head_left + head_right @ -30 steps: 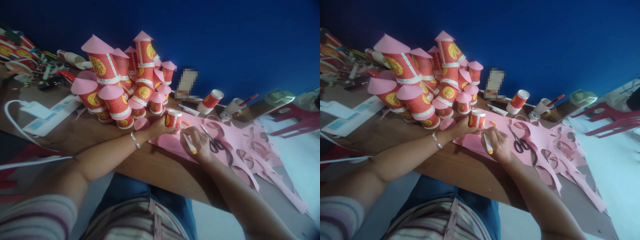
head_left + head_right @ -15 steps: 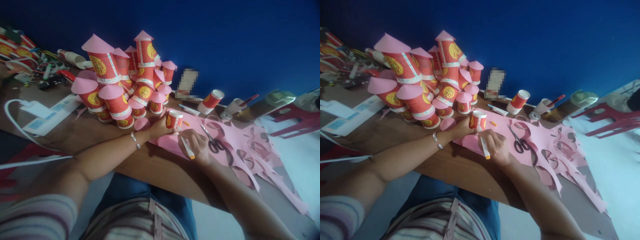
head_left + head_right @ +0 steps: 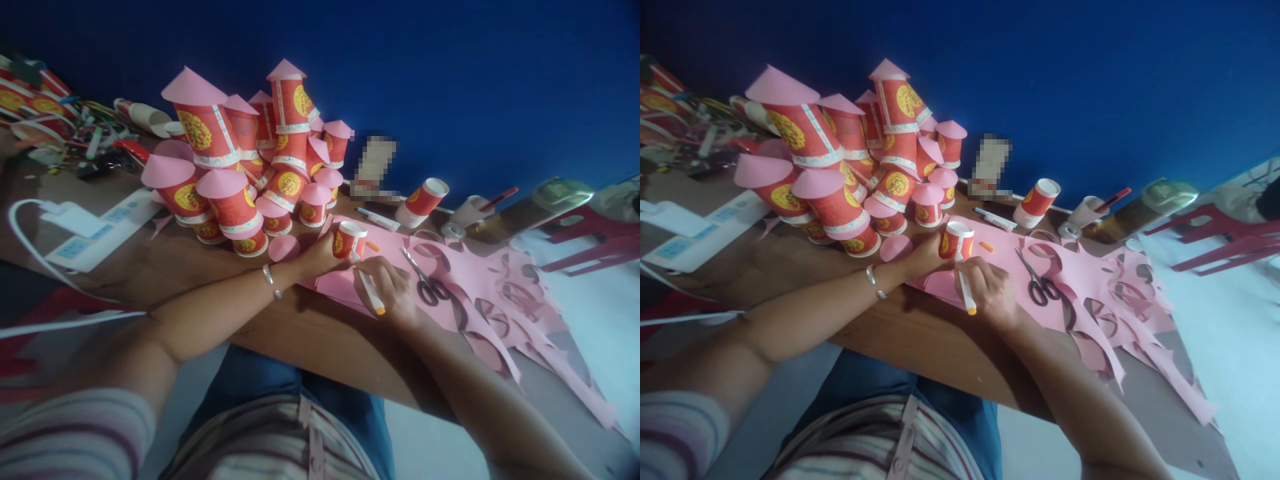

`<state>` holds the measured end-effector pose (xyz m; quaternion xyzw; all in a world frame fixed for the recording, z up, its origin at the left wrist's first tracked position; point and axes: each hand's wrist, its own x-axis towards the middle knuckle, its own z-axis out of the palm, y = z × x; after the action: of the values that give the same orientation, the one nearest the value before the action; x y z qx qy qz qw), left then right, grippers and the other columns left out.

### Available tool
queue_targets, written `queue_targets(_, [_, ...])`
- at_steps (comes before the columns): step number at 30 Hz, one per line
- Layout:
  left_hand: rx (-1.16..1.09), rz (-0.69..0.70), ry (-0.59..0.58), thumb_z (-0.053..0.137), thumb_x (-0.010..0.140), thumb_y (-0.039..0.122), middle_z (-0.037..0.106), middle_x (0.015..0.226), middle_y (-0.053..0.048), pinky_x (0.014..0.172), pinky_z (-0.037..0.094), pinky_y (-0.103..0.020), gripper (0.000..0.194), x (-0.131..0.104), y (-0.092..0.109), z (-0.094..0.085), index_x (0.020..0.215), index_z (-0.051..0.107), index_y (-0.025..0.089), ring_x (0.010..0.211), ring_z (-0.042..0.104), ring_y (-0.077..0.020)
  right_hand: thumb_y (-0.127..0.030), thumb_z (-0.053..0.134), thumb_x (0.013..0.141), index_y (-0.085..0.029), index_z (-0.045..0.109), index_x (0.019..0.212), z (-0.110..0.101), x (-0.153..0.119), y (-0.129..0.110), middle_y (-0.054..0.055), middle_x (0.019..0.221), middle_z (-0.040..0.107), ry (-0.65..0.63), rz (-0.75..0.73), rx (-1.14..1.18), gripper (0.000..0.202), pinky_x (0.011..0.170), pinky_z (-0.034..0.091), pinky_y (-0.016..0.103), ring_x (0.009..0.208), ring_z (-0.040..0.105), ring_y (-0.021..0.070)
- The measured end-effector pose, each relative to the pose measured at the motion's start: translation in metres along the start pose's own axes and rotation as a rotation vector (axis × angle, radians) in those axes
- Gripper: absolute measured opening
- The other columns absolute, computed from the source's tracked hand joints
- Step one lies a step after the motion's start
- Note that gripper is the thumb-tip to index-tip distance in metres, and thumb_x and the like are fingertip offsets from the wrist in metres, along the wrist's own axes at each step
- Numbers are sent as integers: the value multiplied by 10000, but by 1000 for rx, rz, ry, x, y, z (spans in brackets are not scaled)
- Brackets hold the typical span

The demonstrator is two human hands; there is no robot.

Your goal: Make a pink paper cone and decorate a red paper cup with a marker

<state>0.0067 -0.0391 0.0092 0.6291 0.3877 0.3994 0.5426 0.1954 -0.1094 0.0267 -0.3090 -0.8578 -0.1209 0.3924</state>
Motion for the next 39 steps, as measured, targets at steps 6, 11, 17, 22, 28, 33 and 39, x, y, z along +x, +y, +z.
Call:
queue_targets(6, [-83,6,-14,925,693,313,691,966,-25,784,605,-299,608,2,-6,4,1142,532,192,899,688,-179,-76,605,983,-174,584,1145,-4,1,4,47,855,693,2,34,-6,191,569,526,270,698,687,166])
queue_targets(11, [-106,23,-38,901,697,272,697,982,-42,833,639,-365,541,3,-9,2,1116,568,198,971,704,-220,-60,622,966,-185,588,1119,-4,2,7,26,820,679,22,24,-42,200,578,530,265,687,685,161])
queue_targets(17, [-212,-40,-81,874,707,253,677,1008,-41,854,655,-391,552,2,-5,3,1139,535,198,934,695,-192,-70,611,969,-181,594,1098,-4,4,8,29,816,677,41,24,-39,171,597,541,258,694,687,160])
queue_targets(22, [-232,-47,-56,883,689,234,670,998,-31,818,651,-376,562,1,-3,4,1124,527,207,915,687,-183,-69,610,966,-188,600,1131,-4,5,8,30,818,682,40,21,-41,204,603,549,265,692,688,166])
queue_targets(28, [-194,-47,-62,943,640,300,670,927,-14,754,598,-318,602,2,-4,2,1076,539,203,860,676,-175,-71,615,964,-201,599,1211,-5,3,6,33,844,692,57,29,12,280,609,565,275,714,701,176])
queue_targets(33, [-116,-11,-73,1007,513,480,639,881,9,730,540,-304,780,3,0,-1,1046,517,191,806,636,-168,-63,624,965,-198,589,1283,-6,3,6,60,914,705,45,8,39,347,641,584,294,782,711,191])
queue_targets(39, [-74,13,-109,982,543,579,621,832,18,708,517,-290,763,3,-2,-2,1005,508,199,774,611,-154,-64,619,967,-197,593,1275,-4,3,8,62,915,715,41,17,24,336,636,584,294,771,713,191])
